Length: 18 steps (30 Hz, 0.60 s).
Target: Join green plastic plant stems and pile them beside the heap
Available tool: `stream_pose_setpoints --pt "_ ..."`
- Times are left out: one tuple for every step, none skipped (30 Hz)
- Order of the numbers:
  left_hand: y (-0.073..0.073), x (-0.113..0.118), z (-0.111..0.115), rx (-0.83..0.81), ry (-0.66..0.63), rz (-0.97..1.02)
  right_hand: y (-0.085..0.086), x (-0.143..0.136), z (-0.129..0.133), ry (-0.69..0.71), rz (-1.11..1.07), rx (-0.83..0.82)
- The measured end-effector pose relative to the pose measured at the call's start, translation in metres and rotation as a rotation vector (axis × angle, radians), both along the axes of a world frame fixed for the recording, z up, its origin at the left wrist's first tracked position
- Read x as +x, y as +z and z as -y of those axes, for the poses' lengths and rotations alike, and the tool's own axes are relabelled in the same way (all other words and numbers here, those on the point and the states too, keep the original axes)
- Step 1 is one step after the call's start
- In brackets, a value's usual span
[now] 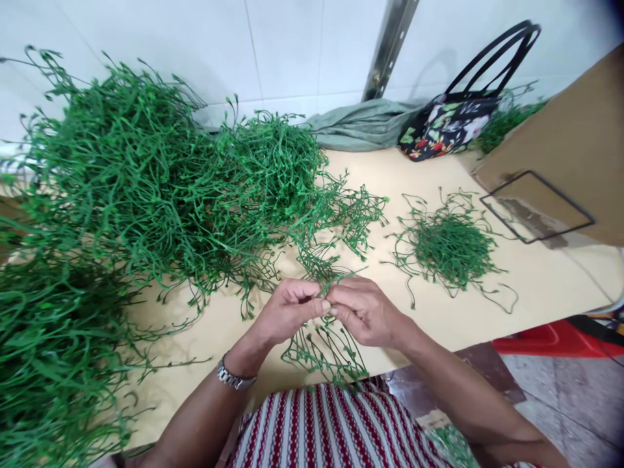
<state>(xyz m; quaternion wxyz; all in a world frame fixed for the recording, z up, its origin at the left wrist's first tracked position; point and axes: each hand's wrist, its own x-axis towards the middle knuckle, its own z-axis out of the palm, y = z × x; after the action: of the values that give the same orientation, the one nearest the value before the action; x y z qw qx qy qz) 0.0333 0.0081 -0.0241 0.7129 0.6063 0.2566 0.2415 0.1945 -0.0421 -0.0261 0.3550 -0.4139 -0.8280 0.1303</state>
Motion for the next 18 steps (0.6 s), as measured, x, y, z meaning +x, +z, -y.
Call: stream_pose_setpoints --pt "-0.001 0.001 0.002 0.000 0.039 0.008 0.001 0.000 -0.001 0.013 -0.047 -0.032" --pt "-0.001 0.003 0.004 0.013 0.091 0.008 0.002 -0.001 -0.002 0.015 -0.096 -0.056" --pt "-0.001 0.006 0.006 0.033 0.151 0.008 0.003 -0.002 -0.003 0.005 -0.149 -0.081" --pt "0.000 0.008 0.008 0.049 0.211 0.010 0.004 -0.003 -0.003 -0.011 -0.209 -0.106" --pt "0.001 0.011 0.010 0.053 0.266 0.017 0.004 -0.004 -0.003 -0.029 -0.275 -0.136" --pt "0.003 0.014 0.012 0.040 0.310 0.026 0.004 -0.006 -0.002 -0.049 -0.345 -0.174" --pt "0.005 0.016 0.014 0.013 0.344 0.036 0.003 -0.007 -0.001 -0.066 -0.414 -0.217" --pt "0.006 0.018 0.015 -0.022 0.363 0.045 0.002 -0.008 0.000 -0.076 -0.478 -0.261" --pt "0.008 0.020 0.016 -0.060 0.370 0.052 0.000 -0.008 0.001 -0.076 -0.534 -0.305" --pt "0.008 0.021 0.017 -0.097 0.367 0.059 -0.002 -0.009 0.003 -0.071 -0.583 -0.347" --pt "0.009 0.022 0.018 -0.133 0.362 0.068 -0.005 -0.009 0.004 -0.065 -0.624 -0.385" --pt "0.009 0.023 0.019 -0.164 0.363 0.079 -0.007 -0.009 0.005 -0.061 -0.655 -0.413" --pt "0.008 0.024 0.019 -0.189 0.374 0.089 -0.009 -0.009 0.006 -0.064 -0.680 -0.427" --pt "0.008 0.024 0.020 -0.207 0.392 0.095 -0.010 -0.009 0.006 -0.074 -0.696 -0.429" --pt "0.007 0.025 0.020 -0.219 0.416 0.094 -0.011 -0.010 0.007 -0.088 -0.705 -0.421" --pt "0.007 0.026 0.021 -0.227 0.438 0.088 -0.011 -0.010 0.007 -0.103 -0.703 -0.405" --pt "0.007 0.027 0.022 -0.235 0.460 0.084 -0.011 -0.011 0.007 -0.115 -0.693 -0.386" --pt "0.007 0.028 0.022 -0.250 0.474 0.080 -0.010 -0.011 0.007 -0.124 -0.682 -0.373"
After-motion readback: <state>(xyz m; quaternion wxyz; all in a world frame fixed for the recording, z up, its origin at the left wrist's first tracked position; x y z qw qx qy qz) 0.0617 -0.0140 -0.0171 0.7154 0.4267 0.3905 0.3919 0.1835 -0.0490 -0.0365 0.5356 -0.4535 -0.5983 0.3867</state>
